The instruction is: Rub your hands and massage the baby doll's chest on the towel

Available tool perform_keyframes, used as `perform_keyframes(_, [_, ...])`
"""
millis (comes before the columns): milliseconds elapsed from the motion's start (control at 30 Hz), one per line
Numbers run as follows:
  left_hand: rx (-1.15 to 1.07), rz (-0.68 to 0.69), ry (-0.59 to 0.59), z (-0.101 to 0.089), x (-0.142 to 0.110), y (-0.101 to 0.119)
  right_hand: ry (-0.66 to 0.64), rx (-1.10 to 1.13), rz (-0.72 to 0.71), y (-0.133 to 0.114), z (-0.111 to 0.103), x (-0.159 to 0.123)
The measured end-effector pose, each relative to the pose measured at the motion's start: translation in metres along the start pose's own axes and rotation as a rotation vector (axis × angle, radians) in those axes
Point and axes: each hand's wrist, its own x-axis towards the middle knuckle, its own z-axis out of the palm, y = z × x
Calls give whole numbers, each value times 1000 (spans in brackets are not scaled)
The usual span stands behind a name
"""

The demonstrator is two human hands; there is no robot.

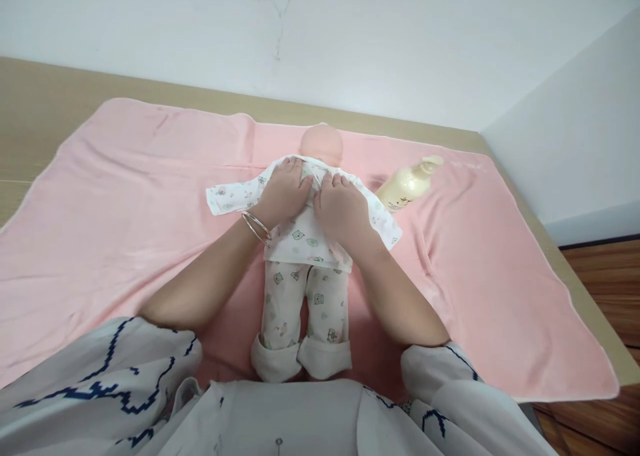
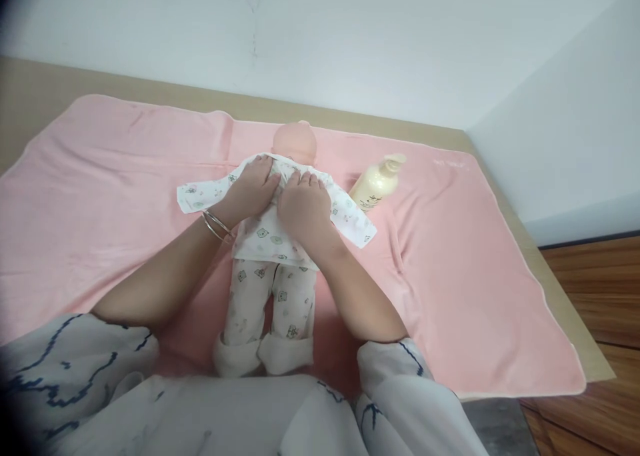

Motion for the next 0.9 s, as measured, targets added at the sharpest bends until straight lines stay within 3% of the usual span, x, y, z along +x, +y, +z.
perform_keyframes(100, [54, 22, 18, 2, -10, 11, -19, 85, 10, 14, 3, 16])
perform_keyframes(300, [139, 54, -59, -15, -23, 43, 22, 118, 19, 33, 14, 35])
perform_keyframes(467, [-10, 17, -52, -20, -6, 24, 45, 29, 5, 14, 7, 14])
perform_keyframes(633, [-8, 32, -8, -6, 2, 4, 33, -140, -64, -3, -12, -14])
perform_keyframes(767, [19, 15, 22, 2, -7, 11, -35, 15, -46, 7, -17, -10])
perform_keyframes(900, [82, 11, -2, -6, -21, 34, -13, 110, 9, 24, -1, 19])
